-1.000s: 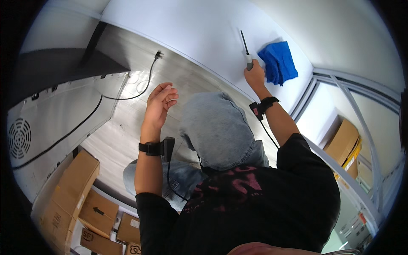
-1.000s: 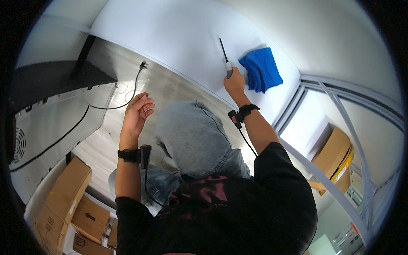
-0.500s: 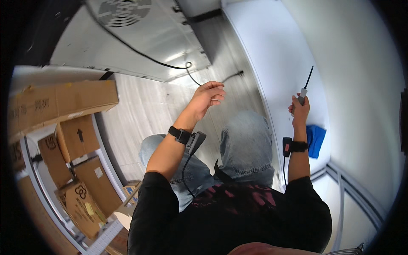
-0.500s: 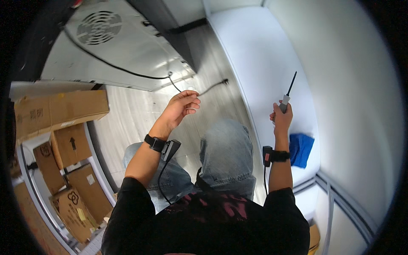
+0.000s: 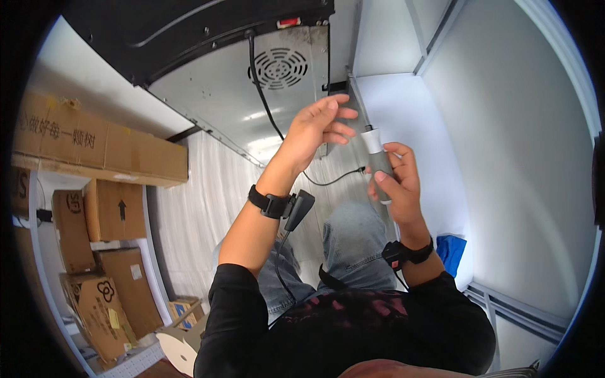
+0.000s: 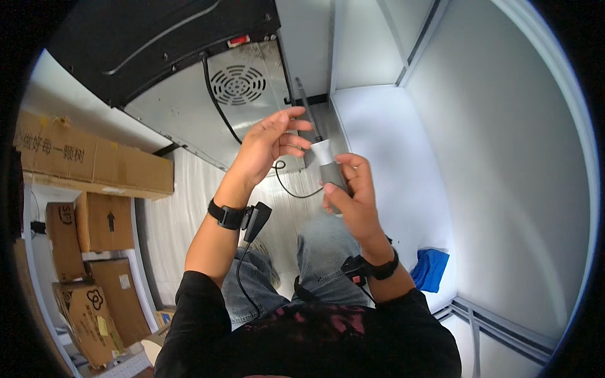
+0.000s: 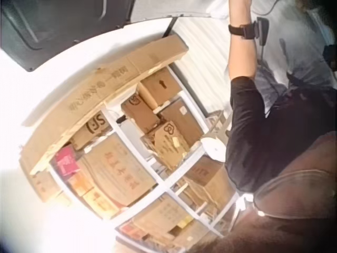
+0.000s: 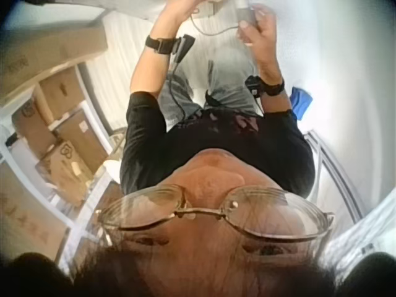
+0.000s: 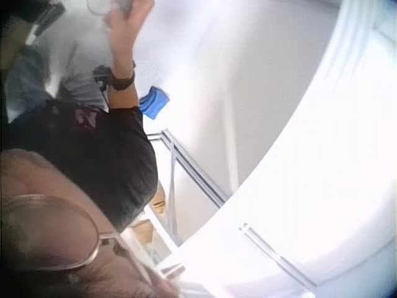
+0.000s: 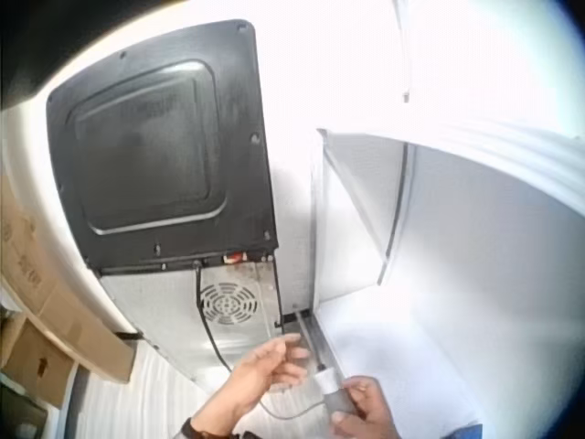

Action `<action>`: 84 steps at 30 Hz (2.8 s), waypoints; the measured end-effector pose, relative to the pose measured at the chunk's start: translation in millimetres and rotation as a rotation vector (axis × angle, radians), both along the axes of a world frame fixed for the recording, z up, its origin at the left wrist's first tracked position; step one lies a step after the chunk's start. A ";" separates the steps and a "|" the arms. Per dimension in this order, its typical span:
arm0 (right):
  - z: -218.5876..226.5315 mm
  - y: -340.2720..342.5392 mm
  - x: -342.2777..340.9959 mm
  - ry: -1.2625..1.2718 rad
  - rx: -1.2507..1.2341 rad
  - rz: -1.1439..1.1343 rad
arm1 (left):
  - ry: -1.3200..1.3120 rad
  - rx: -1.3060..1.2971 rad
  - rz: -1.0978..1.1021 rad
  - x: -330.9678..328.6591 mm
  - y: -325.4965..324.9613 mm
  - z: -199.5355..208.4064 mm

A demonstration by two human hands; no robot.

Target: The person uses a screwdriver to tighten screws on the back panel of a wall-mounted electronic device. They then wipe the surface with a blue cloth and continue securing additional screws.

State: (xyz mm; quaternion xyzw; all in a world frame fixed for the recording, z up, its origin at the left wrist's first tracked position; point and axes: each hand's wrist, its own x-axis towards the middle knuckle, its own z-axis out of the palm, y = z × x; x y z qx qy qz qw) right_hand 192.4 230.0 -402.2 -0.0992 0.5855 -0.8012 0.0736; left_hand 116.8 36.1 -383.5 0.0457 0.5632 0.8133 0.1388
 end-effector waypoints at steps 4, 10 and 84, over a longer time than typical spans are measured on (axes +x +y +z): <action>20.4 -24.1 4.3 -0.113 -0.131 0.069 | 0.105 0.006 -0.003 -30.0 -7.3 23.7; 16.1 -44.8 2.7 -0.137 -0.236 0.066 | 0.069 -0.047 0.047 -47.1 -17.3 28.0; 14.0 -54.0 -21.3 -0.196 -0.293 0.409 | 0.051 -0.357 0.043 -64.9 -27.1 50.0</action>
